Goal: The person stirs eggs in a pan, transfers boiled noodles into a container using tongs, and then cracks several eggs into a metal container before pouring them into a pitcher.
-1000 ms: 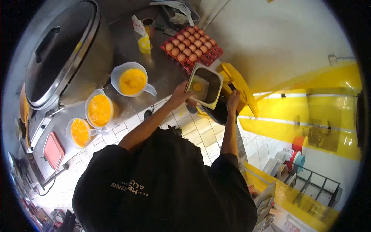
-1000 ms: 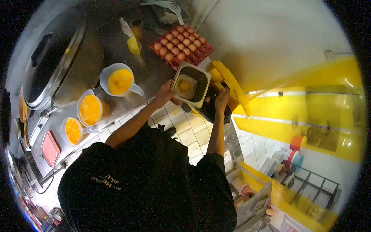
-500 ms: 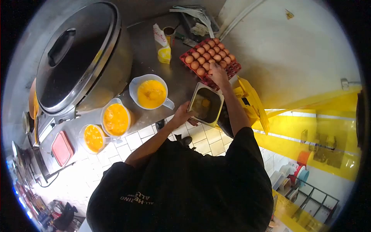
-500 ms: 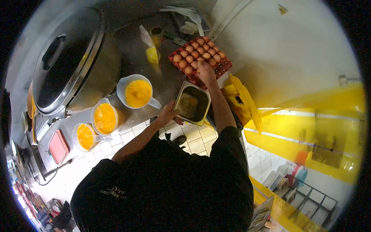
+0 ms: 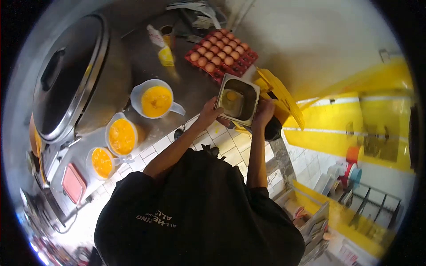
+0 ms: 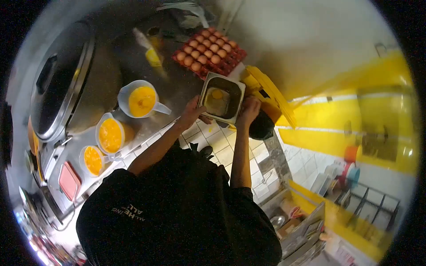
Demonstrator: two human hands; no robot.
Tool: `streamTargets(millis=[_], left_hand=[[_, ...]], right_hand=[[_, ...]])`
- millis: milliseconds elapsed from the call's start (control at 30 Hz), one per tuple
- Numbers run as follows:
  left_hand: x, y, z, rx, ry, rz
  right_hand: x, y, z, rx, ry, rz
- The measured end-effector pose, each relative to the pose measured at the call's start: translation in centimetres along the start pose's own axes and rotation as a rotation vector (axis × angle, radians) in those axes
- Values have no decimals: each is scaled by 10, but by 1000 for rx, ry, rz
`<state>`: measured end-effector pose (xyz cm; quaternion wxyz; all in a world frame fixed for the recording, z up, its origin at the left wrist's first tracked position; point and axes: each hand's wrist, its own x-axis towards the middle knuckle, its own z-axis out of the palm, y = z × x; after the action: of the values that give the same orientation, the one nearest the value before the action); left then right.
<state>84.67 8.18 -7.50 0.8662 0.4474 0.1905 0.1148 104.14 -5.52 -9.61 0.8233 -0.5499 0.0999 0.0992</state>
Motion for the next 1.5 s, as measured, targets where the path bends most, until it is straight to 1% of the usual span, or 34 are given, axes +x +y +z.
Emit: streamTargets(millis=[33, 67, 100, 133, 167, 200, 233, 333, 367, 400, 467, 500, 533, 600, 633, 667, 733, 767, 800, 867, 900, 933, 1000, 1033, 1067, 1133, 1167, 1233, 1267, 1333, 1367, 1400, 1467, 1500], left_hand=[[5, -3, 6, -17, -41, 26], [11, -5, 9, -7, -67, 12], [18, -7, 12, 5, -63, 17], [21, -9, 17, 16, -58, 23], [23, -11, 24, 25, -77, 16], [26, -13, 31, -11, -91, 50], [29, -15, 37, -49, -104, 83], [43, -16, 45, -34, -134, 49], [46, -18, 49, -35, -137, 52], [48, -21, 52, -41, -116, 82], [46, -24, 59, -48, -95, 106], [46, -23, 64, -49, -114, 105], [49, -21, 69, -51, -135, 108], [51, -21, 69, -64, -126, 83], [51, -18, 70, -77, -108, 53], [50, -17, 73, -82, -100, 62], [47, -19, 79, -102, -138, 117], [48, -17, 79, -100, -144, 119], [50, -16, 80, -96, -134, 121], [51, -10, 84, -96, -123, 135], [50, -8, 86, -74, -102, 136], [47, -9, 86, -51, -78, 129], [47, -8, 89, -62, -93, 147], [49, -8, 91, -78, -112, 166], [50, -11, 90, -81, -117, 163], [56, -9, 86, -118, -124, 115], [56, -10, 86, -121, -120, 119], [56, -11, 90, -123, -156, 115], [60, -12, 92, -124, -156, 117], [65, -18, 97, -45, -165, 59], [67, -24, 98, -49, -167, 51], [72, -29, 99, -32, -177, 28], [73, -30, 106, -18, -192, 8], [72, -31, 109, -35, -171, 3]], right_hand=[[-2, -3, -8, -192, -117, -162], [-10, -12, -8, -390, -234, -317], [-15, -25, -7, -203, -77, -179], [-12, -32, -12, -195, -55, -186], [-6, -38, -13, -184, 64, -224], [-3, -43, -13, -171, 181, -262], [1, -47, -18, -161, 197, -271], [2, -59, -25, -347, -50, -329], [-6, -74, -20, -222, 79, -254], [1, -75, -22, -222, 74, -256], [28, -64, -38, -419, 39, -521], [43, -53, -46, -571, -159, -554], [41, -60, -45, -570, -155, -564], [28, -76, -36, -574, -29, -562], [32, -77, -35, -364, 97, -441], [35, -78, -34, -367, 84, -442], [35, -82, -32, -531, -36, -466], [31, -84, -31, -649, -146, -528], [28, -89, -32, -651, -143, -533], [23, -97, -28, -317, -4, -310], [25, -99, -27, -251, 100, -292], [22, -99, -25, -255, 94, -288], [18, -100, -20, -687, -146, -530], [31, -92, -29, -624, -244, -409], [32, -92, -32, -627, -238, -411], [36, -93, -28, -316, 9, -395], [38, -96, -27, -318, 3, -395], [41, -105, -25, -527, -26, -519], [37, -112, -17, -528, -29, -521], [26, -129, -7, -726, -502, -752], [30, -135, -3, -889, -622, -668], [35, -132, -1, -893, -616, -668], [45, -124, 1, -1210, -925, -675], [47, -121, -2, -1215, -924, -677]])
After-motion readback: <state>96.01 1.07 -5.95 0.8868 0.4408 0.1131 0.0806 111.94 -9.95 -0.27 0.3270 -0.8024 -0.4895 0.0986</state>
